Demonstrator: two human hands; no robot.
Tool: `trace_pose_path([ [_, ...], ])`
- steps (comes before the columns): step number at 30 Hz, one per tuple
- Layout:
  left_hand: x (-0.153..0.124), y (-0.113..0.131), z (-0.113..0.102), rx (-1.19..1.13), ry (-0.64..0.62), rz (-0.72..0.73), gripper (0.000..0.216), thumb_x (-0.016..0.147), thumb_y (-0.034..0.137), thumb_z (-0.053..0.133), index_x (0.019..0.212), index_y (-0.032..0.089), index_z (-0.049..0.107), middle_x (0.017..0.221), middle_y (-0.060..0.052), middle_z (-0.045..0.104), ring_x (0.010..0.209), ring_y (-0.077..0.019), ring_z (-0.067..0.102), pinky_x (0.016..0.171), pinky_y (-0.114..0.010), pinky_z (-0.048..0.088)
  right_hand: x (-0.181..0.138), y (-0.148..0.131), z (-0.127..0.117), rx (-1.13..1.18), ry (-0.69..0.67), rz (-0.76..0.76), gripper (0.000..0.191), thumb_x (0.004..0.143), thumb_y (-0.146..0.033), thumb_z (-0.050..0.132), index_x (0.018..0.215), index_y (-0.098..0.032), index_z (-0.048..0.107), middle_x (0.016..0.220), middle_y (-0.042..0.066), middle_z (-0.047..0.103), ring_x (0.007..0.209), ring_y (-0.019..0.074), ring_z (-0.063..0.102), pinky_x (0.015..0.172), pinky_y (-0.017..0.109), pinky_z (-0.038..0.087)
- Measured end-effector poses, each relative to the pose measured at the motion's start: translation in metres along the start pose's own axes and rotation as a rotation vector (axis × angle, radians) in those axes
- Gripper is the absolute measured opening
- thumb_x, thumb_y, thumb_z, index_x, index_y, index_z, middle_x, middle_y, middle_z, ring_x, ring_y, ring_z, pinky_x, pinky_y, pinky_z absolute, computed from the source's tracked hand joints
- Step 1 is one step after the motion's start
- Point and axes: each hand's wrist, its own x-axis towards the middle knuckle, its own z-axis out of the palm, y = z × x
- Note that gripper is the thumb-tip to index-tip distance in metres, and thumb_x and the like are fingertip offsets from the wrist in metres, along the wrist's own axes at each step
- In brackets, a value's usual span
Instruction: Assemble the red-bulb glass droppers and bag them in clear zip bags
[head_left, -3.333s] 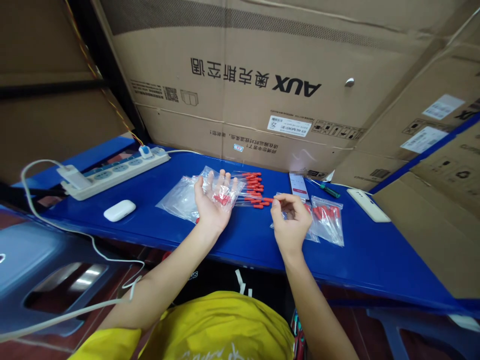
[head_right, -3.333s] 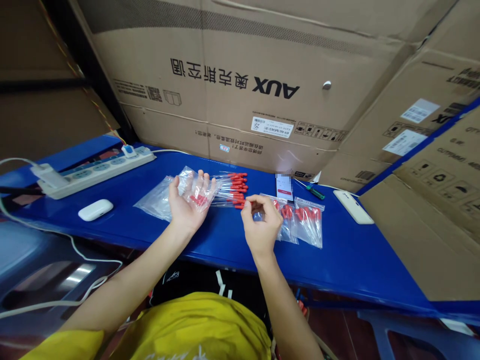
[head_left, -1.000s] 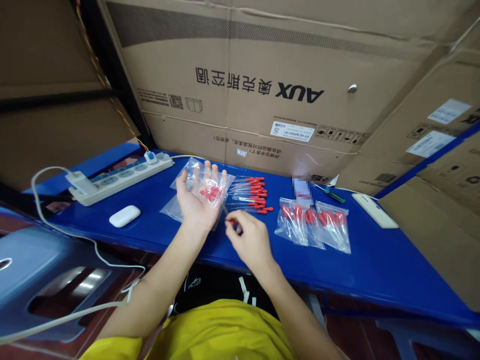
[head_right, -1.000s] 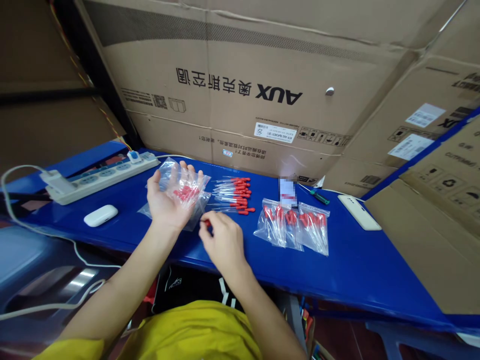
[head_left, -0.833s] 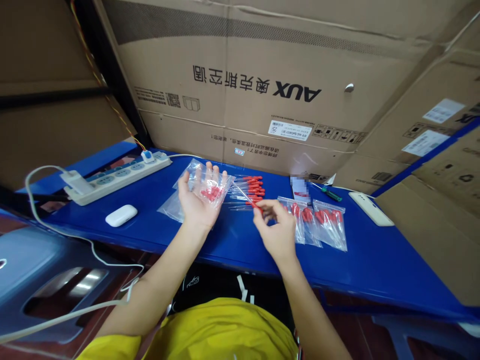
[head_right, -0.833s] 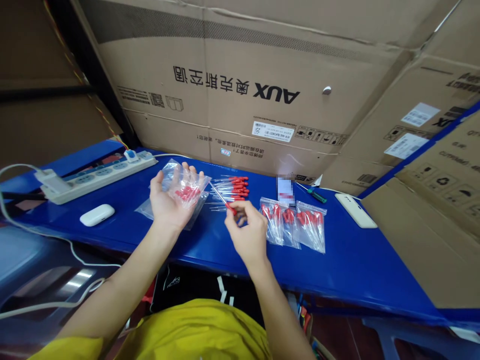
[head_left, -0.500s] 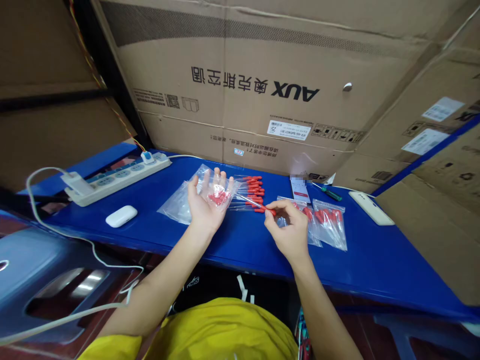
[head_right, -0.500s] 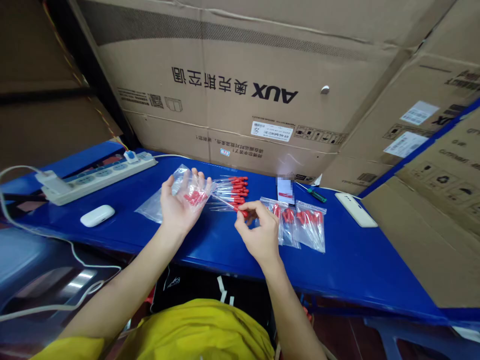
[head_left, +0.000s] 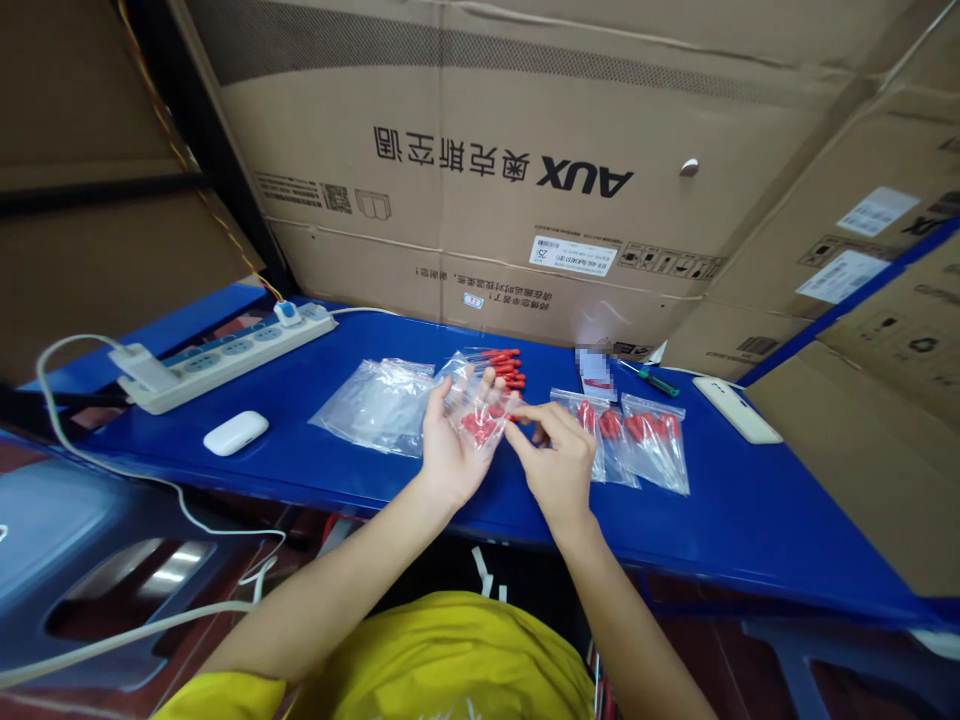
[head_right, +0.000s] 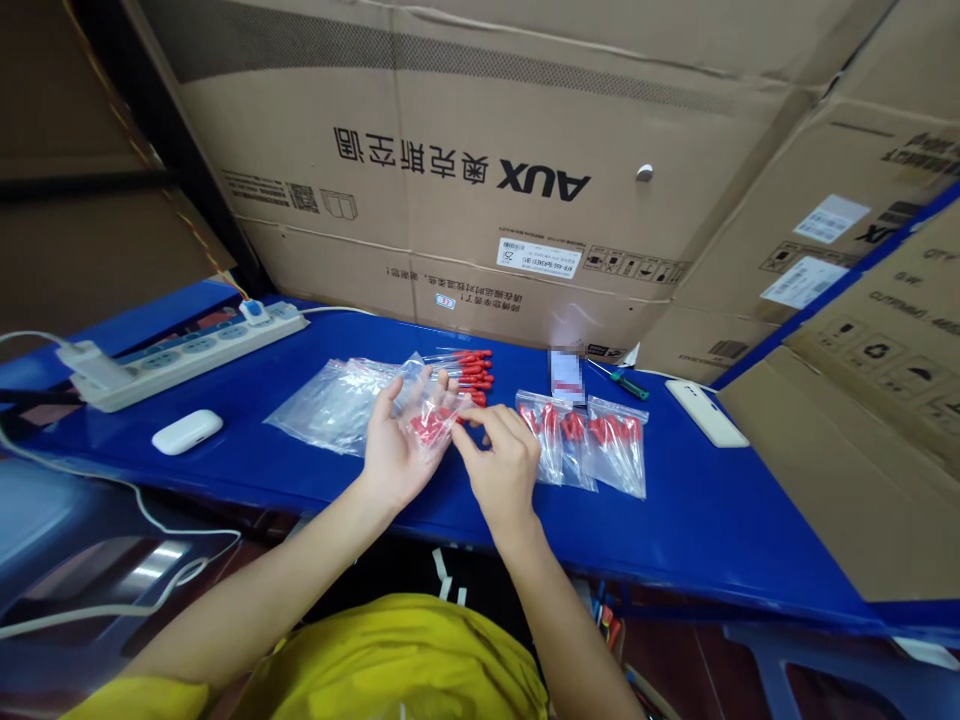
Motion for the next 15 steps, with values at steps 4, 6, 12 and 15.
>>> trace_pose_path([
  [4,0.0,0.0,-0.001,-0.004,-0.005,0.005,0.024,0.104,0.035,0.056,0.114,0.019,0.07,0.108,-0.008,0.079,0.097,-0.0217,0.078,0.108,-0.043,0.059,-0.002,-0.001,0.003,-0.005,-0.014,-0.026,0.011,0.097,-0.02,0.069,0.095,-0.022,0.079,0.083,0.002,0.071,0.064,0.015,0.058,0.066,0.031,0.05],
  [6,0.001,0.001,-0.001,-0.007,-0.017,0.016,0.024,0.105,0.035,0.055,0.112,0.018,0.07,0.108,-0.007,0.079,0.097,-0.0215,0.078,0.108,-0.043,0.059,-0.002,-0.002,0.004,-0.007,-0.023,-0.018,0.012,0.098,-0.02,0.067,0.096,-0.022,0.079,0.084,0.002,0.072,0.064,0.0144,0.058,0.066,0.031,0.05],
  [12,0.007,0.017,0.001,-0.014,-0.02,0.076,0.021,0.104,0.033,0.056,0.109,0.019,0.07,0.106,-0.007,0.079,0.099,-0.0214,0.077,0.109,-0.046,0.058,0.001,0.001,0.002,-0.023,-0.034,0.067,0.017,0.1,-0.021,0.06,0.106,-0.023,0.076,0.087,0.002,0.072,0.066,0.0155,0.06,0.065,0.03,0.052],
  [15,0.012,0.03,0.003,-0.018,-0.036,0.141,0.018,0.101,0.032,0.058,0.107,0.019,0.069,0.107,-0.006,0.08,0.1,-0.0211,0.077,0.111,-0.047,0.057,0.001,0.011,0.003,-0.209,-0.148,0.064,0.022,0.1,-0.019,0.058,0.114,-0.022,0.075,0.108,0.008,0.075,0.094,0.0246,0.067,0.085,0.038,0.056],
])
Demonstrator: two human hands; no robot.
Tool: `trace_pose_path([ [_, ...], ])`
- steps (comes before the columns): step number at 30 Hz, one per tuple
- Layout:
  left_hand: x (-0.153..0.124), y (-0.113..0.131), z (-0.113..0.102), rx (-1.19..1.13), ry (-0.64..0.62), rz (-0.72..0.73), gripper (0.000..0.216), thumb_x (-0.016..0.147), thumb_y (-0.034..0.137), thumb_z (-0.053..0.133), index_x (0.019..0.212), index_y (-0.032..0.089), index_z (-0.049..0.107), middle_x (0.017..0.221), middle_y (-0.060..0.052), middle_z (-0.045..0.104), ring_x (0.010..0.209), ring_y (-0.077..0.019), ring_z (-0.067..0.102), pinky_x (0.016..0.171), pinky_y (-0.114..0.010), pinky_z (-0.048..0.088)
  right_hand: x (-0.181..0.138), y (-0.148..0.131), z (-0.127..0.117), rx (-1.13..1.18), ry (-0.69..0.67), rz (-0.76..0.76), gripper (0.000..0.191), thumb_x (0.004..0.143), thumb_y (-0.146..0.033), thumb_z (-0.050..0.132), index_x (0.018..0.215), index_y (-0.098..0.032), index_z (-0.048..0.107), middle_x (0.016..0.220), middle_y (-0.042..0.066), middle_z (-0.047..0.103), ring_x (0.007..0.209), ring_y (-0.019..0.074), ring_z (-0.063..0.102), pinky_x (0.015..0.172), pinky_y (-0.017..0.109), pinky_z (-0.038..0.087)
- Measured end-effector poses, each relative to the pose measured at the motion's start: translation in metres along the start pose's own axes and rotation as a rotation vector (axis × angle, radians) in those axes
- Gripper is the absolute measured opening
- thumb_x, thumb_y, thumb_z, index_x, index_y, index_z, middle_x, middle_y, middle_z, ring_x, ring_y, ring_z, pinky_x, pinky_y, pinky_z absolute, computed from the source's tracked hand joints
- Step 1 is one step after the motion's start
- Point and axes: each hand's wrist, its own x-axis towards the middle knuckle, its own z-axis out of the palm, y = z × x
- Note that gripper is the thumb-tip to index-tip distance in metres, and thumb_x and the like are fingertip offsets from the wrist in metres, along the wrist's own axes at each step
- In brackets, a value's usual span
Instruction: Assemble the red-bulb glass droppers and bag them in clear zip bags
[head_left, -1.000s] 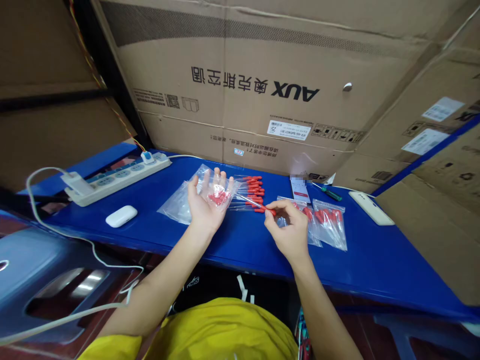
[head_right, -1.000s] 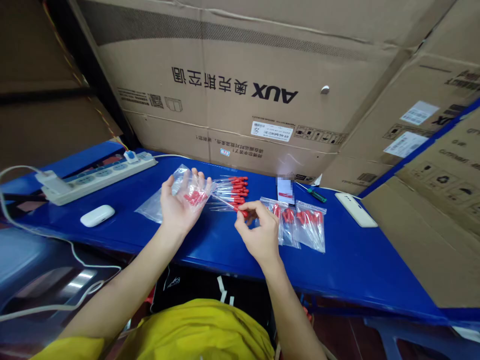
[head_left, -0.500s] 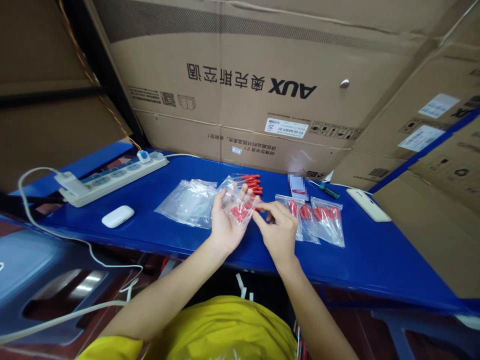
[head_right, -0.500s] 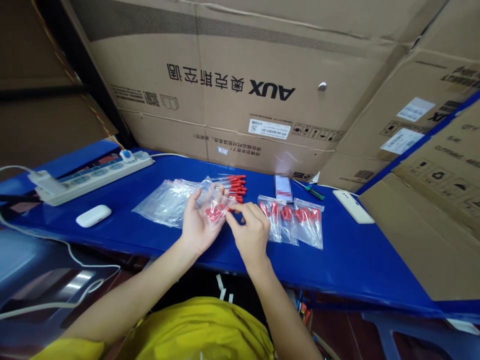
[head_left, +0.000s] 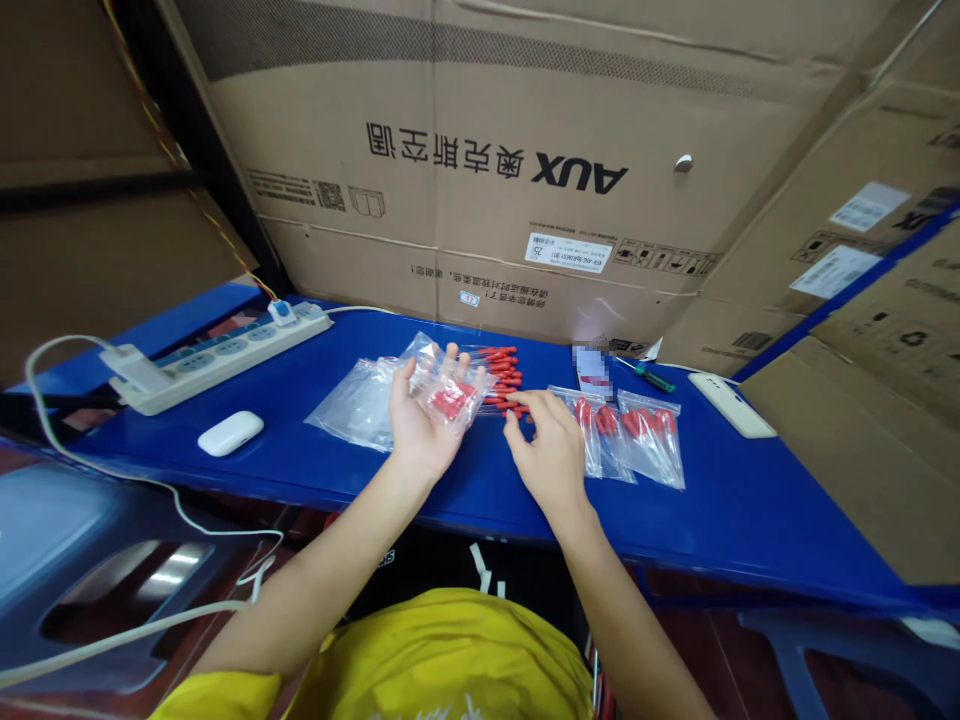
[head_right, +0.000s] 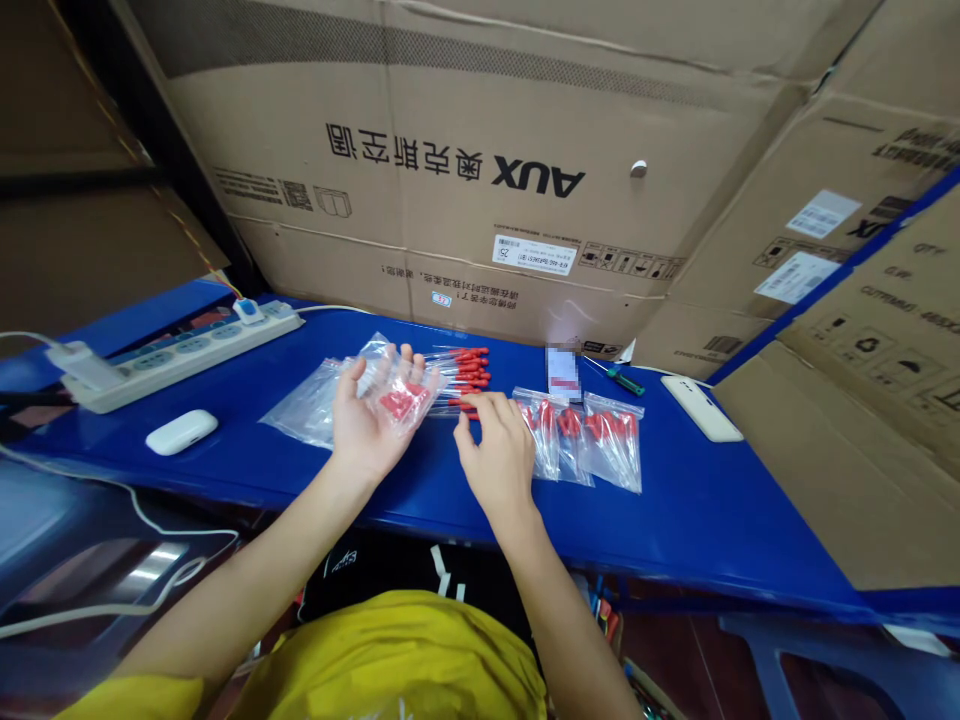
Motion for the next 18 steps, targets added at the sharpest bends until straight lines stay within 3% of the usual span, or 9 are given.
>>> trace_pose_path([
  [3,0.005,0.011,0.002,0.007,-0.01,0.052,0.017,0.1,0.033,0.058,0.106,0.021,0.068,0.107,-0.006,0.08,0.1,-0.0213,0.077,0.113,-0.05,0.055,-0.004,0.01,0.008,-0.165,-0.172,0.018,0.034,0.1,-0.019,0.056,0.132,-0.019,0.069,0.127,0.014,0.071,0.117,0.0338,0.061,0.099,0.047,0.053],
  [6,0.008,0.018,0.003,0.011,-0.009,0.076,0.017,0.099,0.033,0.058,0.106,0.021,0.068,0.107,-0.006,0.08,0.102,-0.0215,0.077,0.113,-0.05,0.055,-0.008,0.015,0.014,-0.236,-0.287,0.027,0.036,0.102,-0.02,0.055,0.137,-0.018,0.067,0.13,0.015,0.069,0.119,0.0353,0.058,0.103,0.05,0.052],
  [9,0.009,0.019,0.003,0.007,-0.008,0.074,0.016,0.098,0.031,0.059,0.107,0.021,0.068,0.107,-0.006,0.08,0.103,-0.0215,0.077,0.115,-0.05,0.054,-0.009,0.016,0.016,-0.288,-0.311,0.028,0.035,0.103,-0.02,0.054,0.136,-0.018,0.066,0.127,0.016,0.068,0.119,0.0358,0.057,0.102,0.05,0.051],
  [15,0.01,0.015,-0.001,0.007,-0.021,0.047,0.016,0.097,0.03,0.06,0.107,0.021,0.068,0.106,-0.006,0.08,0.103,-0.0222,0.077,0.116,-0.051,0.053,-0.007,0.02,0.015,-0.267,-0.282,0.02,0.014,0.099,-0.014,0.059,0.107,-0.02,0.069,0.112,0.013,0.067,0.106,0.0313,0.059,0.095,0.044,0.051],
  [18,0.011,0.012,-0.002,0.004,-0.021,0.034,0.018,0.097,0.031,0.059,0.109,0.02,0.069,0.106,-0.006,0.08,0.103,-0.0223,0.077,0.114,-0.05,0.054,-0.006,0.024,0.015,-0.228,-0.259,0.003,0.014,0.097,-0.009,0.058,0.097,-0.021,0.066,0.1,0.009,0.068,0.095,0.0279,0.059,0.086,0.039,0.049],
])
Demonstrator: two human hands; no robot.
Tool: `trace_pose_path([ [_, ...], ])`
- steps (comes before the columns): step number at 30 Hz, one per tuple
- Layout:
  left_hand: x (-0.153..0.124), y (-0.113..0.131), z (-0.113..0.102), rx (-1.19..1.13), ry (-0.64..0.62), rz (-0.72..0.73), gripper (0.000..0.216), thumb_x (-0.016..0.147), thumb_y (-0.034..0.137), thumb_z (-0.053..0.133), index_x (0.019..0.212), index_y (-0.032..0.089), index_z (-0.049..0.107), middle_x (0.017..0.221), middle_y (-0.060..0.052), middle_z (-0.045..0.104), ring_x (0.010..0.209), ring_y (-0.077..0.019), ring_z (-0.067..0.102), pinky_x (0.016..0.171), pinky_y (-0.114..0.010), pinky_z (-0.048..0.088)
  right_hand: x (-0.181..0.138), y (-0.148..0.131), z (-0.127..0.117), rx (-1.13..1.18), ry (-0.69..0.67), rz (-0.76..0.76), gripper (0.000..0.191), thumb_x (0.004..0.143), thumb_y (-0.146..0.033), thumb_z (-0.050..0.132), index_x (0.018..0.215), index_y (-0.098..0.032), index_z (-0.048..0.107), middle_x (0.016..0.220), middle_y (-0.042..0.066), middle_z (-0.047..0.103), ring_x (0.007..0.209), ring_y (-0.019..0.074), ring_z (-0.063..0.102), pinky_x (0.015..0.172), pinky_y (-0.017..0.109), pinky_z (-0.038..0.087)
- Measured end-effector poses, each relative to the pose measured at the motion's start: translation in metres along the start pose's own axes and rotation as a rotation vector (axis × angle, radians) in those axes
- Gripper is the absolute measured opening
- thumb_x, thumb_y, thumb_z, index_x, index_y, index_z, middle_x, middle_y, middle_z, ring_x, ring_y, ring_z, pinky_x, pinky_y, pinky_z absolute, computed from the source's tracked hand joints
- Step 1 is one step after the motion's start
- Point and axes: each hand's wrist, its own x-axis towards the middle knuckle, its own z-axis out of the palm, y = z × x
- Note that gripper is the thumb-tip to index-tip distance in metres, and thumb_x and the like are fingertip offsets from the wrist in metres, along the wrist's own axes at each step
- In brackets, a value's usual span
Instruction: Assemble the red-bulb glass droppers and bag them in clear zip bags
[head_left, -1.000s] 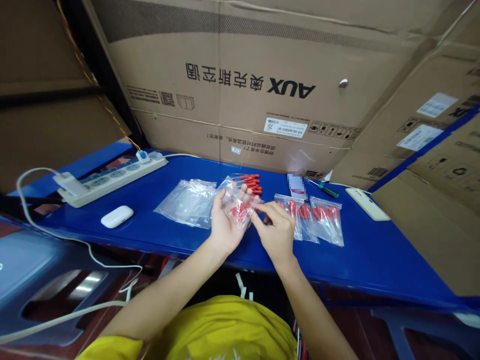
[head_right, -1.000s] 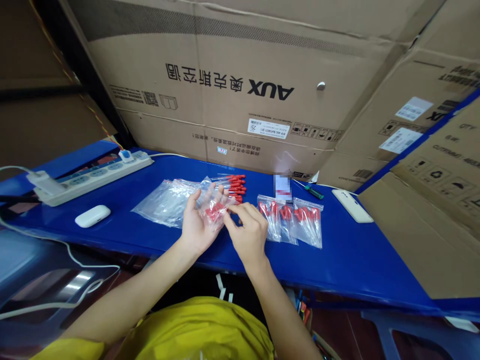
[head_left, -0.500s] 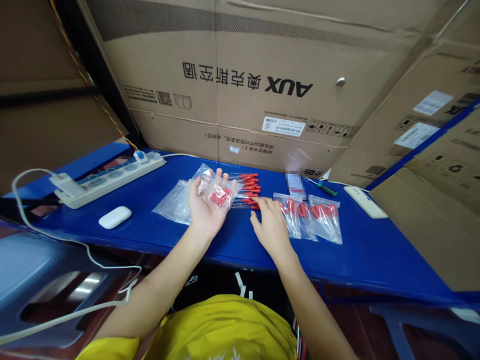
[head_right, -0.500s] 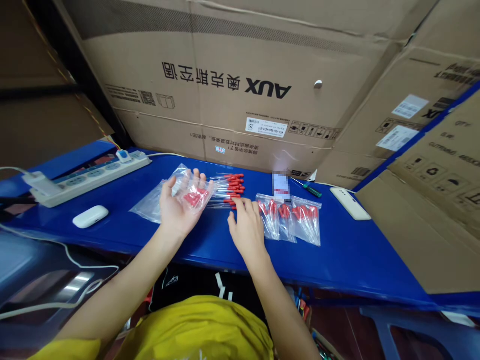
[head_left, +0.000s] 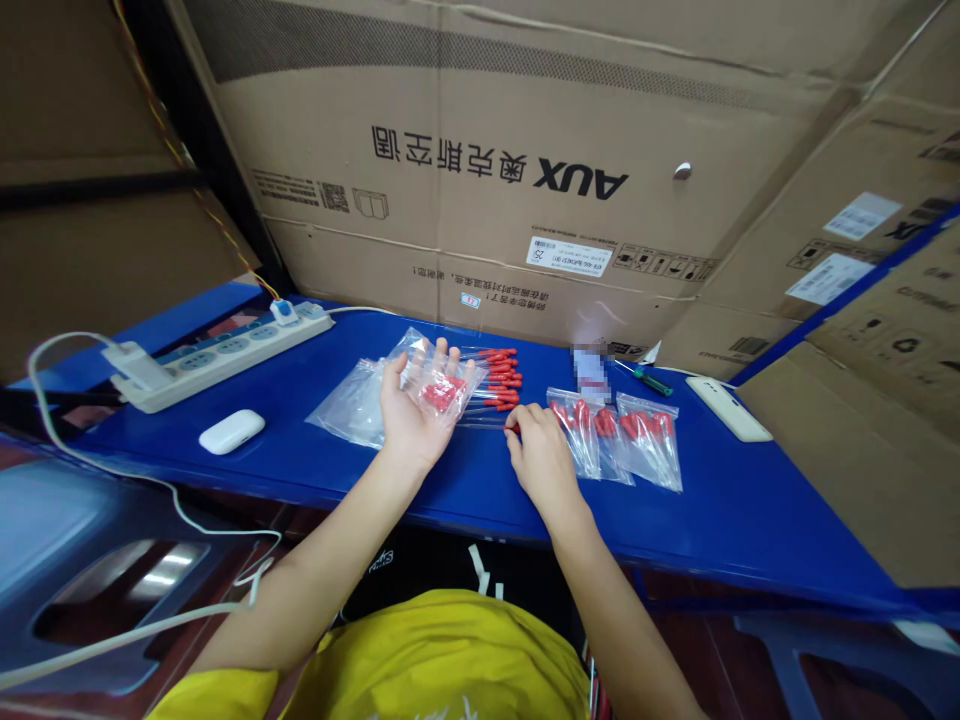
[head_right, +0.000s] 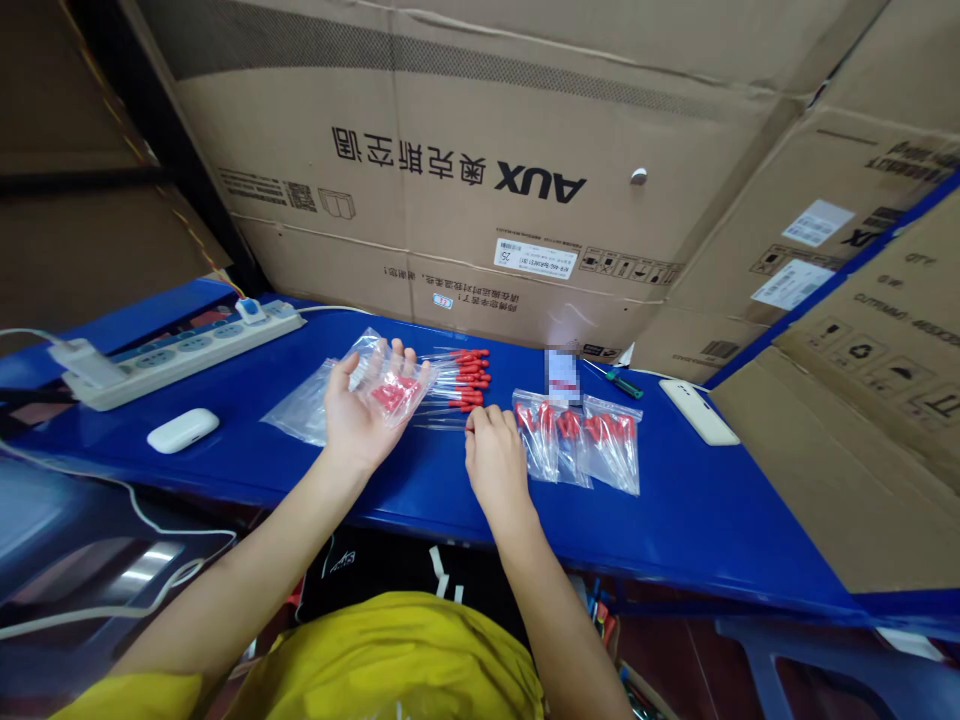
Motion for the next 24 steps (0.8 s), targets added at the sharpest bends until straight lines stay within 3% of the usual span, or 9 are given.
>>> trace_pose_path([
  [8,0.002,0.003,0.0,-0.012,0.029,0.018,0.016,0.097,0.029,0.059,0.107,0.021,0.068,0.104,-0.006,0.079,0.1,-0.0215,0.077,0.112,-0.049,0.055,0.005,0.002,-0.008,0.193,0.071,-0.017,0.018,0.099,-0.011,0.056,0.1,-0.021,0.071,0.099,0.008,0.073,0.092,0.0252,0.067,0.084,0.038,0.052],
  [12,0.005,0.005,-0.002,-0.032,0.057,0.046,0.014,0.096,0.028,0.061,0.105,0.021,0.067,0.103,-0.006,0.078,0.1,-0.0206,0.076,0.113,-0.047,0.054,0.007,-0.004,-0.019,0.468,0.223,0.03,0.017,0.101,-0.017,0.056,0.101,-0.021,0.073,0.101,0.007,0.073,0.087,0.0204,0.072,0.078,0.033,0.059],
  [17,0.009,0.007,-0.006,-0.05,0.072,0.068,0.016,0.094,0.028,0.061,0.108,0.02,0.065,0.103,-0.006,0.078,0.097,-0.02,0.076,0.114,-0.046,0.053,0.007,-0.007,-0.024,0.625,0.476,0.12,0.012,0.1,-0.026,0.063,0.1,-0.021,0.073,0.099,0.006,0.074,0.081,0.0181,0.074,0.076,0.032,0.064],
  [24,0.011,0.007,-0.008,-0.07,0.058,0.067,0.021,0.093,0.028,0.06,0.113,0.022,0.065,0.102,-0.007,0.079,0.097,-0.0207,0.077,0.115,-0.046,0.052,0.007,-0.008,-0.022,0.776,0.53,0.114,0.011,0.097,-0.03,0.068,0.098,-0.02,0.073,0.097,0.007,0.072,0.081,0.0194,0.074,0.073,0.035,0.065],
])
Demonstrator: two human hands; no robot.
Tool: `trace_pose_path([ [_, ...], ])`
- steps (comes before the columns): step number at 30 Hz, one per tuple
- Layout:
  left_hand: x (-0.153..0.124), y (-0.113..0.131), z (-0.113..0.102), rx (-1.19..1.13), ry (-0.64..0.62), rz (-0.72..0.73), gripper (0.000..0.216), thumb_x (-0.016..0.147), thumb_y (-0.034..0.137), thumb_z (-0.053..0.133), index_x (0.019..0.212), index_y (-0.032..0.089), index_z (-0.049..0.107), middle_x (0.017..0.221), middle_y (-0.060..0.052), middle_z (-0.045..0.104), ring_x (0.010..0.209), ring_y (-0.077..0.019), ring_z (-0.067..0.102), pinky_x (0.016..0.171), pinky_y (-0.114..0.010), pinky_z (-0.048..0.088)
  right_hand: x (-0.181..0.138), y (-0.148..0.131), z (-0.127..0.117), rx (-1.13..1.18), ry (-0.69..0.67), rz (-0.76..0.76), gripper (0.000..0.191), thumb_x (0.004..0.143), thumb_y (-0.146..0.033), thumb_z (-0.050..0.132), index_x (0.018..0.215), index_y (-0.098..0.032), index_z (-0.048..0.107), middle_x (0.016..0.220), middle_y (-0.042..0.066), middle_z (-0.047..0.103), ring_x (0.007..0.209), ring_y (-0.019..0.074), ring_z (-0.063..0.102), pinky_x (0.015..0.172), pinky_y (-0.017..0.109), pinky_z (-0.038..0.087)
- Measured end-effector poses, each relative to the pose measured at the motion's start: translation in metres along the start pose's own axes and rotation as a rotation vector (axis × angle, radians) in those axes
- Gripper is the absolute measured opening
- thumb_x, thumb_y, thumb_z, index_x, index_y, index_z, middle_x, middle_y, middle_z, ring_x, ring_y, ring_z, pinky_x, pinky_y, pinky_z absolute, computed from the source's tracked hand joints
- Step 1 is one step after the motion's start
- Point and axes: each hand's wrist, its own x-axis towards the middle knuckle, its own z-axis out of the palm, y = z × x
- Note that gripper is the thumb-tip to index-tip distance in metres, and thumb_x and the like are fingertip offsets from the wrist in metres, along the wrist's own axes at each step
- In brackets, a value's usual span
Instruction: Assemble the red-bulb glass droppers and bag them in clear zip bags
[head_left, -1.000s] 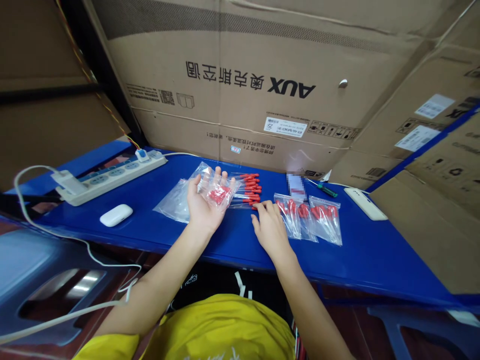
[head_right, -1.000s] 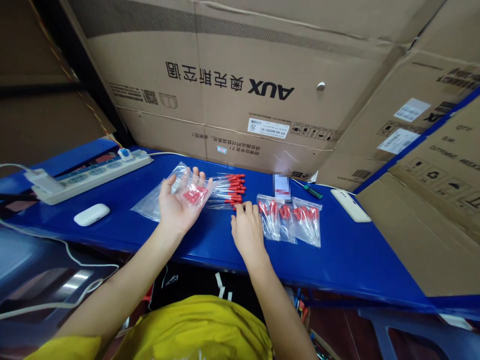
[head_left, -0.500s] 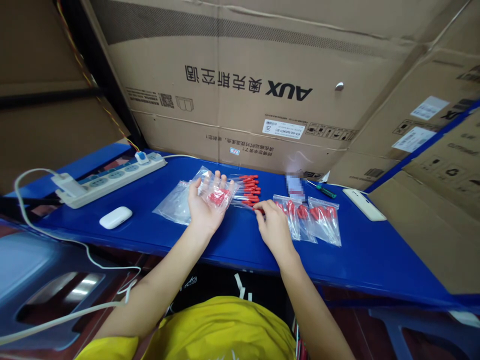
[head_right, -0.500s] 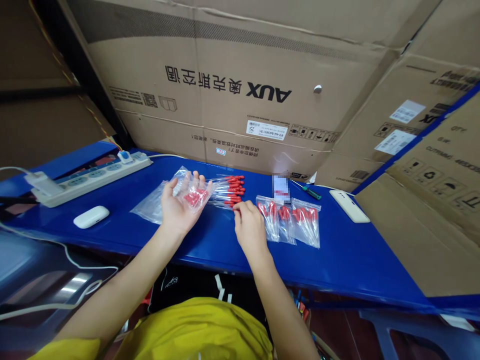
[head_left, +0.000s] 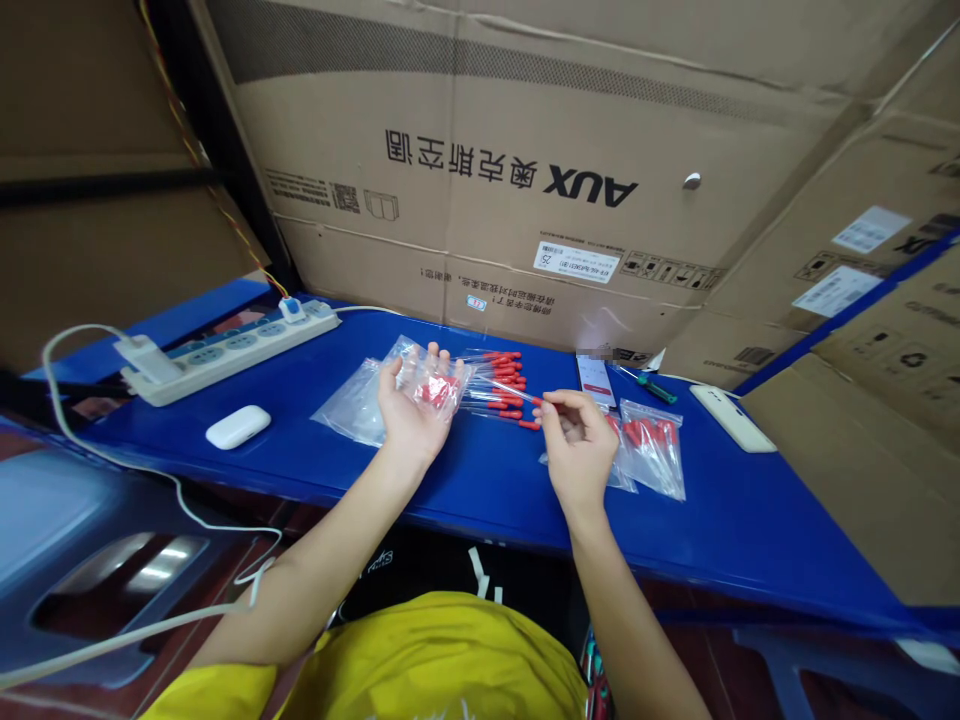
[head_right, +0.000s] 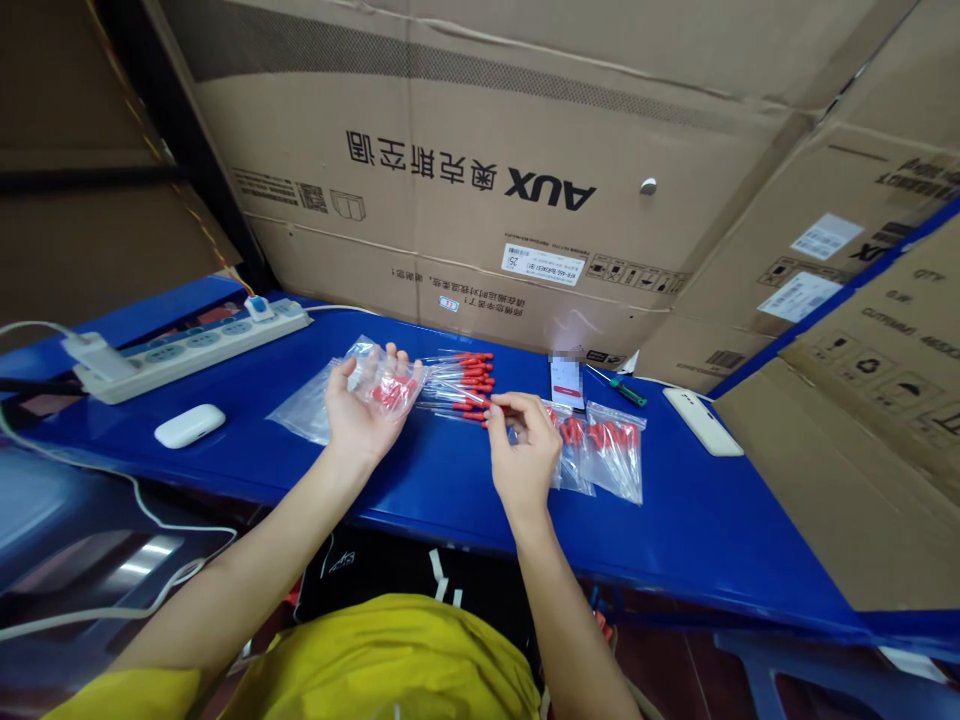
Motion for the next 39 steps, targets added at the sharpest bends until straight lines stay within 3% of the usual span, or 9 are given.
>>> trace_pose_path([
  [11,-0.015,-0.015,0.003,0.064,-0.021,-0.116,0.022,0.096,0.027,0.059,0.113,0.02,0.07,0.104,-0.007,0.079,0.097,-0.0216,0.077,0.11,-0.047,0.057,-0.004,-0.013,0.005,-0.137,-0.028,-0.135,0.006,0.097,-0.025,0.067,0.096,-0.023,0.072,0.096,0.006,0.073,0.085,0.0198,0.072,0.074,0.035,0.064],
  [16,-0.029,-0.031,0.001,0.108,-0.031,-0.205,0.022,0.098,0.027,0.06,0.114,0.017,0.07,0.109,-0.008,0.079,0.097,-0.0224,0.077,0.108,-0.049,0.058,-0.008,-0.01,0.009,-0.091,-0.055,-0.073,0.011,0.094,-0.026,0.073,0.103,-0.023,0.068,0.097,0.004,0.071,0.084,0.0182,0.074,0.077,0.033,0.066],
  [25,-0.044,-0.044,0.002,0.152,-0.041,-0.261,0.029,0.099,0.026,0.056,0.124,0.018,0.069,0.107,-0.009,0.08,0.092,-0.0222,0.078,0.102,-0.044,0.061,-0.005,-0.015,0.004,-0.242,-0.089,-0.142,0.01,0.093,-0.024,0.073,0.084,-0.022,0.07,0.082,0.001,0.071,0.065,0.0154,0.064,0.064,0.03,0.057],
  [32,-0.038,-0.038,0.001,0.134,-0.008,-0.244,0.021,0.101,0.025,0.054,0.113,0.017,0.07,0.106,-0.008,0.08,0.095,-0.0219,0.078,0.097,-0.04,0.062,-0.006,-0.017,0.006,-0.241,-0.183,-0.18,0.018,0.097,-0.019,0.065,0.099,-0.025,0.082,0.1,0.005,0.075,0.087,0.0189,0.071,0.067,0.03,0.057],
  [39,-0.036,-0.038,-0.002,0.159,-0.055,-0.253,0.025,0.098,0.023,0.058,0.12,0.018,0.069,0.108,-0.008,0.08,0.096,-0.0215,0.078,0.096,-0.038,0.063,-0.005,-0.007,0.005,-0.14,-0.196,-0.093,0.022,0.098,-0.018,0.065,0.103,-0.028,0.084,0.104,0.005,0.073,0.095,0.0187,0.072,0.078,0.031,0.061],
])
